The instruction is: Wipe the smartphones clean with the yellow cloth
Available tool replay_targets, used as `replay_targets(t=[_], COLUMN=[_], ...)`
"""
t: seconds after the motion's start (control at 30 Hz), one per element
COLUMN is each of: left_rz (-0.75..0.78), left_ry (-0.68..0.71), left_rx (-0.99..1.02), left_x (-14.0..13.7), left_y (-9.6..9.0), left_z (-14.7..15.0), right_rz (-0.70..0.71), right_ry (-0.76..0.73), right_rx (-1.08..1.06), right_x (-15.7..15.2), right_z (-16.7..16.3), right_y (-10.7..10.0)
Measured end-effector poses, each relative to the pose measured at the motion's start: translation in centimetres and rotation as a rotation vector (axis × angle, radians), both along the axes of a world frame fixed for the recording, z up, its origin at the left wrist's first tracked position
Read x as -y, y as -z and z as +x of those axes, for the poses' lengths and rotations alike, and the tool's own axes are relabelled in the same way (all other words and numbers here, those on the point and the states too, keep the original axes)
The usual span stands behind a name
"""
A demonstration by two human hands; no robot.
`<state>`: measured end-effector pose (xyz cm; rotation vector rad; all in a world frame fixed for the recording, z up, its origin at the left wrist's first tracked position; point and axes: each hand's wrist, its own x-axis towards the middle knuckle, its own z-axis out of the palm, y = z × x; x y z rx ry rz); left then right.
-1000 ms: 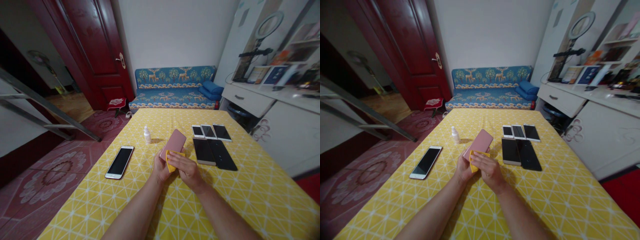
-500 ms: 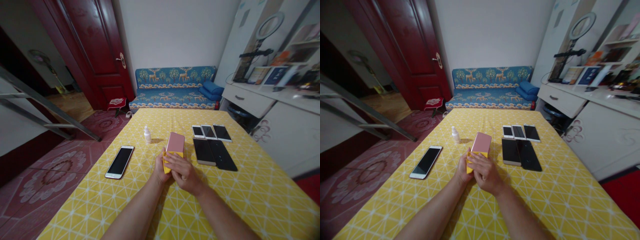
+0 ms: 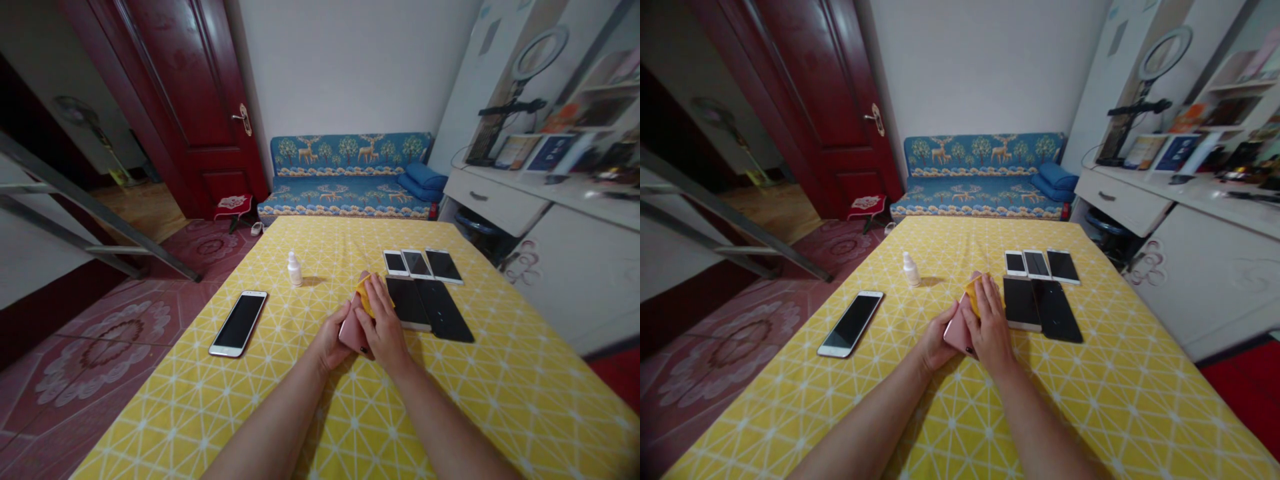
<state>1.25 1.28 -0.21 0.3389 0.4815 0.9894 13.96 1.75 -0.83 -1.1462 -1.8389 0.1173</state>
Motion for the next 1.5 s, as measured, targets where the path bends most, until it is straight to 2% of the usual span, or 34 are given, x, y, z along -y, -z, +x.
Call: replay_targets(t=[0.17,0.3,0.57,0.67,0.8,0.97,1.2,1.33,1.5], left_rz=[0.042,0.06,0.154,0.118,0.011,0.01,-0.013,-0.024,-0.099], left_ry=[0.03,0.076,0.064,-0.003,-0.018,-0.118,-0.19,-0.195,-0.186], left_rx=[-0.024,-0.007,0.0,0.0,0.072,0.227,0.284,0.285,0.24], left_x=[0.4,0.6,0.6,0.2,-0.4,-0.8,-1.4,-1.5,-1.0], left_y=[-0.5,-1.0,-0.9,-0.3,0.3,-0.2,-0.3,-0.1,-0.4], left_z=[0.2,0.0,-0.2,-0.3,-0.6,-1.0,-1.9,-1.9,-1.0], right_rz=[0.01,0.041,0.057,0.044,0.028,0.015,0.026,0.054,0.1], right_ry=[0.089,0.071,-0.08,-0.142,-0.258,-0.392,-0.551,-0.506,-0.292], right_rx=[-0.041,-0.049,-0.119,-0.092,0.0,0.106,0.106,0.084,0.022], right_x=[-0.2,0.1,0.5,0.6,0.9,1.5,1.8,1.3,0.4], right_z=[0.8,0.9,0.6,0.4,-0.3,-1.4,-1.5,-0.9,0.0], right_y=[0.0,-0.4,-0.9,-0.9,-0.7,-0.7,-0.9,-0.7,0.2])
